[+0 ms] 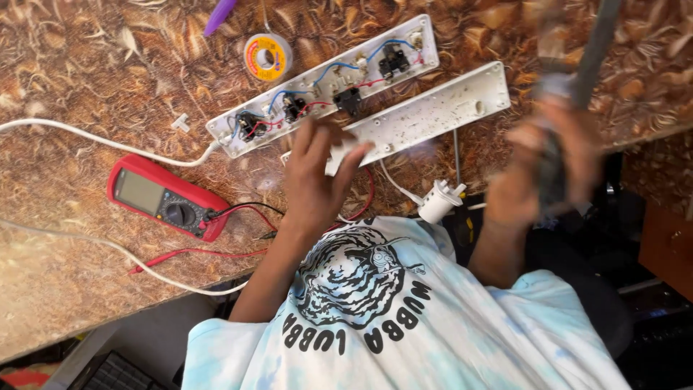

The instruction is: Soldering internal wires and connections inside a power strip on a repair bench.

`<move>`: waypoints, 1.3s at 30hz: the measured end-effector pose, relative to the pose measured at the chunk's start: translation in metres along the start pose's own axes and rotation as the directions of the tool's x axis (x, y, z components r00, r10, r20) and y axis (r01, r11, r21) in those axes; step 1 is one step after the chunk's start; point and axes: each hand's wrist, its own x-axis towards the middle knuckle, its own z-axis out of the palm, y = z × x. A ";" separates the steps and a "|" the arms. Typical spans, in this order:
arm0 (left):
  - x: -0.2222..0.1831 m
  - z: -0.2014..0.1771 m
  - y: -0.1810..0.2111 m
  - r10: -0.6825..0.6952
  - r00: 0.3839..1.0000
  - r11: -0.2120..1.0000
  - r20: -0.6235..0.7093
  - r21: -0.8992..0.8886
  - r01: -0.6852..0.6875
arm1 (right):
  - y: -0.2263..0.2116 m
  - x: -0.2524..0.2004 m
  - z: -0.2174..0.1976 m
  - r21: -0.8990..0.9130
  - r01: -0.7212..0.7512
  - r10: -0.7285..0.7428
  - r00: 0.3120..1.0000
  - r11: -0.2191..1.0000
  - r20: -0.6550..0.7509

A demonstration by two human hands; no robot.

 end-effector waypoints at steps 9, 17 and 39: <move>-0.049 0.011 0.045 -0.016 0.977 0.751 0.213 -0.643 0.153 | -0.066 -0.033 0.007 0.425 -0.033 -0.155 0.904 0.905 0.399; -0.084 -0.001 0.045 -0.177 0.981 0.716 0.075 -0.674 0.180 | -0.092 -0.072 0.005 0.418 -0.283 0.088 0.900 0.863 0.427; -0.152 -0.085 0.016 -0.389 0.807 0.373 -0.445 -0.876 -0.304 | -0.020 -0.088 -0.066 -0.019 -0.475 0.298 0.520 0.880 0.800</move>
